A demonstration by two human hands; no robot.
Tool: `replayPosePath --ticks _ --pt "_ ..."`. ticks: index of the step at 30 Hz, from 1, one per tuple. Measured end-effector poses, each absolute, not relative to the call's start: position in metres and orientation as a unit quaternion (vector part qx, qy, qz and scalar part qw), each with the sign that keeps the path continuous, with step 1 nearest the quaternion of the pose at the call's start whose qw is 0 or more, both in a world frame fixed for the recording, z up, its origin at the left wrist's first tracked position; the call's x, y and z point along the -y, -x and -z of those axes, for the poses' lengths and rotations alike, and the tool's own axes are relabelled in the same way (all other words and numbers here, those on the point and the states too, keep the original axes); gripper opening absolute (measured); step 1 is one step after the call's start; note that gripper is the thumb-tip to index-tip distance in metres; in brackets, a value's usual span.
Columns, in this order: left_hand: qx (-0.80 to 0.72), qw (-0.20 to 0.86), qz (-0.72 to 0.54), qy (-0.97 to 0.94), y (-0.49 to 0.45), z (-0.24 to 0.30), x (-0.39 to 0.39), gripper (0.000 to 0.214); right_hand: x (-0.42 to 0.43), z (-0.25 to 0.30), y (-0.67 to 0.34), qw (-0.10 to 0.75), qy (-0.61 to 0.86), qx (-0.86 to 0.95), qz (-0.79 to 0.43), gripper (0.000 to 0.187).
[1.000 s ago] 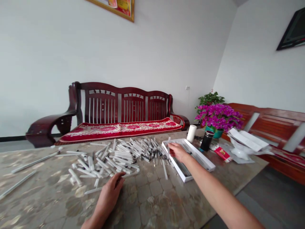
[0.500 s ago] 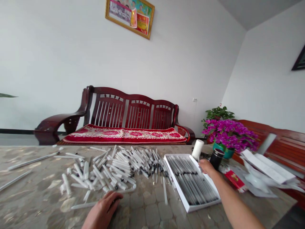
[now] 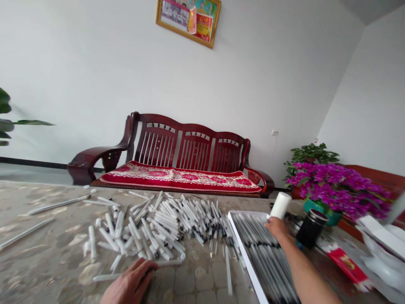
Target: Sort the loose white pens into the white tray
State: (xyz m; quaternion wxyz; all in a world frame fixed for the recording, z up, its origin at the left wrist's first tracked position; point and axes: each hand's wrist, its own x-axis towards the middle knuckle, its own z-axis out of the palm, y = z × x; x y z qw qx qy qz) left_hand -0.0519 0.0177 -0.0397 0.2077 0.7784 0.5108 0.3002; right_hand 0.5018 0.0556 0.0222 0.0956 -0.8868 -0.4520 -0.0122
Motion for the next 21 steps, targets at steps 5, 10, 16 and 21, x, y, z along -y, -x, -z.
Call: replayPosePath --ticks 5,10,16,21 --pt "-0.513 0.200 -0.302 -0.778 0.049 0.030 -0.014 0.028 -0.055 -0.037 -0.476 0.108 0.874 0.474 0.008 0.019" --pt "-0.516 0.202 -0.293 -0.779 0.045 0.016 -0.010 0.024 -0.070 -0.047 -0.396 0.168 0.793 0.585 -0.017 0.030" --pt "-0.506 0.204 -0.310 -0.779 0.044 0.018 -0.008 0.022 -0.075 -0.032 -0.278 0.167 0.714 0.676 -0.068 0.026" --pt "-0.518 0.205 -0.305 -0.773 0.043 0.017 -0.005 0.023 -0.076 -0.027 -0.235 0.131 0.757 0.639 -0.033 0.024"
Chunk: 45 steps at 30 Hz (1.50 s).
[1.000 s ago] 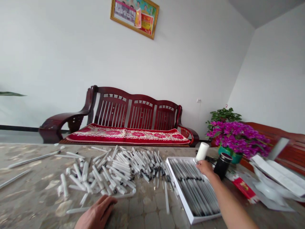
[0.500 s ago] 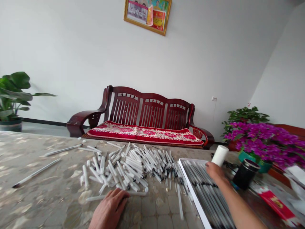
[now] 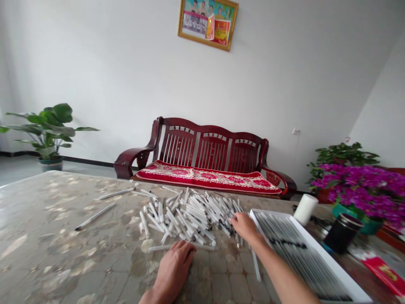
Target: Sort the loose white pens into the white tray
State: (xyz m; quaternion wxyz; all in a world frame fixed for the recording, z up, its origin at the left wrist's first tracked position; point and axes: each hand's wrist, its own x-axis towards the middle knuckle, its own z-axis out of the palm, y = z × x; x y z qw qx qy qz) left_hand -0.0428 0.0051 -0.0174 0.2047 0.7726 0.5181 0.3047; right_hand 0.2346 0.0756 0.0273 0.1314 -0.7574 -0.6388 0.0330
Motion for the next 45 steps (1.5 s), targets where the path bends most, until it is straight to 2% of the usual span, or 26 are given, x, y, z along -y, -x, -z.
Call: replayPosePath --ticks 5,10,14,17,20,24,27,30,34,41,45 --pt "-0.528 0.213 -0.307 -0.763 0.042 0.017 -0.004 0.022 -0.075 -0.027 -0.226 0.098 0.790 0.604 -0.021 0.021" --pt "-0.508 0.288 -0.366 -0.724 0.038 0.017 -0.004 0.022 -0.051 -0.035 -0.232 0.105 0.790 0.602 -0.047 0.025" --pt "-0.484 0.391 -0.435 -0.651 0.029 0.018 -0.004 0.019 -0.014 -0.041 -0.208 0.166 0.740 0.645 -0.098 0.028" --pt "-0.445 0.498 -0.464 -0.582 0.021 0.024 -0.003 0.034 0.016 -0.037 -0.170 0.264 0.626 0.710 -0.185 0.019" --pt "-0.402 0.565 -0.479 -0.539 0.015 0.028 -0.003 0.046 0.031 -0.027 -0.144 0.269 0.590 0.737 -0.190 0.013" --pt "-0.426 0.592 -0.492 -0.475 0.015 0.027 -0.005 0.047 0.020 -0.018 -0.161 0.229 0.607 0.730 -0.213 0.015" --pt "-0.442 0.597 -0.524 -0.416 0.020 0.021 -0.008 0.045 0.001 -0.017 -0.202 0.187 0.705 0.679 -0.084 0.015" --pt "-0.438 0.609 -0.548 -0.370 0.023 0.017 -0.011 0.045 -0.014 -0.018 -0.237 0.090 0.774 0.626 -0.006 0.019" --pt "-0.426 0.628 -0.563 -0.326 0.024 0.016 -0.013 0.045 -0.026 -0.015 -0.254 0.042 0.794 0.607 -0.012 0.018" --pt "-0.402 0.650 -0.588 -0.266 0.026 0.018 -0.012 0.037 -0.042 -0.015 -0.249 -0.008 0.805 0.591 -0.046 0.004" --pt "-0.397 0.644 -0.606 -0.244 0.029 0.017 -0.013 0.037 -0.035 -0.026 -0.252 -0.022 0.809 0.583 -0.075 0.011"
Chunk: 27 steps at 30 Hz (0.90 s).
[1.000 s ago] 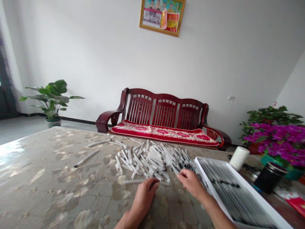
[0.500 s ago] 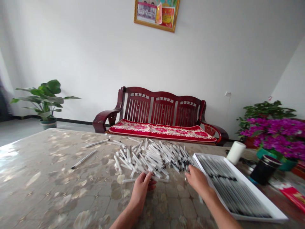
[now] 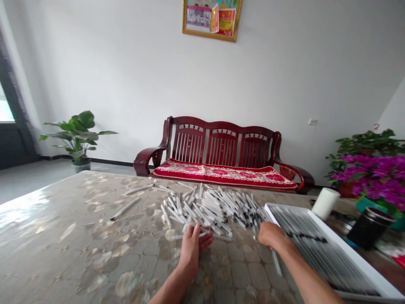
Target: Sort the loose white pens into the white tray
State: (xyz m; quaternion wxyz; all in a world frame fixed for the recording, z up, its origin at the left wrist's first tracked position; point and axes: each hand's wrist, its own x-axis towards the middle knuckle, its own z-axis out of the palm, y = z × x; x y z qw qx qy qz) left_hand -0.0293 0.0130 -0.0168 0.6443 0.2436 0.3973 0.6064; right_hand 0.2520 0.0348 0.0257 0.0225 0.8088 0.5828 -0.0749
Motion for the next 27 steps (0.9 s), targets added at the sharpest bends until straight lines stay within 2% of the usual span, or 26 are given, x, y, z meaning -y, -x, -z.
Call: replayPosePath --ticks 5,9,15,27 --pt "-0.373 0.639 -0.626 -0.247 0.032 0.015 -0.015 0.039 -0.011 -0.040 -0.250 0.009 -0.808 -0.585 0.069 0.016" --pt "-0.353 0.657 -0.628 -0.220 0.031 0.014 -0.014 0.037 0.016 -0.041 -0.216 -0.062 -0.742 -0.667 0.032 0.018" --pt "-0.364 0.669 -0.630 -0.149 0.032 0.008 -0.013 0.014 0.052 -0.034 -0.162 -0.166 -0.647 -0.735 0.115 0.021" --pt "-0.360 0.687 -0.608 -0.169 0.027 0.006 -0.010 0.013 0.054 -0.029 -0.160 -0.186 -0.631 -0.743 0.125 0.023"
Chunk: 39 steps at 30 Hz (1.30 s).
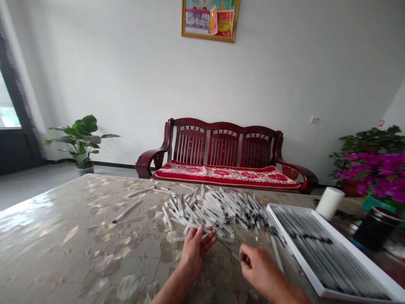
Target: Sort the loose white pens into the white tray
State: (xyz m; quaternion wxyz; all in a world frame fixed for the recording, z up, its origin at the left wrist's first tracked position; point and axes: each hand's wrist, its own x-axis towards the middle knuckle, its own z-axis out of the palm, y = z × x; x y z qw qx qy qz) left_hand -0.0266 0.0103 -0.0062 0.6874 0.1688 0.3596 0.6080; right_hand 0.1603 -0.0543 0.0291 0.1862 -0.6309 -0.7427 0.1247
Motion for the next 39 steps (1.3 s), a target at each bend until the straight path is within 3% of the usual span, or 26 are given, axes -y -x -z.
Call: replayPosePath --ticks 7,13,15,18,21,25,31,36,39 --pt "-0.368 0.694 -0.584 -0.206 0.026 0.012 -0.012 0.023 0.052 -0.026 -0.166 0.216 0.613 0.756 -0.082 0.022" --pt "-0.379 0.702 -0.562 -0.218 0.027 0.009 -0.012 0.030 0.047 -0.033 -0.170 0.319 0.579 0.744 -0.103 0.018" --pt "-0.369 0.709 -0.552 -0.237 0.025 0.010 -0.008 0.034 0.044 -0.033 -0.165 0.352 0.565 0.732 -0.142 0.015" --pt "-0.337 0.738 -0.530 -0.244 0.020 0.011 -0.001 0.038 0.035 -0.026 -0.152 0.405 0.541 0.674 -0.297 0.013" --pt "-0.315 0.774 -0.497 -0.231 0.019 0.011 0.004 0.034 0.017 -0.016 -0.142 0.451 0.510 0.594 -0.429 0.033" --pt "-0.340 0.765 -0.511 -0.194 0.022 0.006 0.000 0.016 -0.015 -0.009 -0.148 0.485 0.509 0.562 -0.435 0.043" --pt "-0.366 0.721 -0.568 -0.155 0.028 0.003 -0.012 0.010 -0.054 -0.003 -0.170 0.354 0.636 0.670 -0.145 0.021" --pt "-0.366 0.721 -0.569 -0.151 0.028 0.007 -0.014 0.012 -0.060 0.002 -0.165 0.246 0.635 0.729 -0.078 0.025" --pt "-0.363 0.722 -0.569 -0.151 0.028 0.008 -0.014 0.012 -0.061 0.002 -0.163 0.238 0.638 0.729 -0.069 0.017"
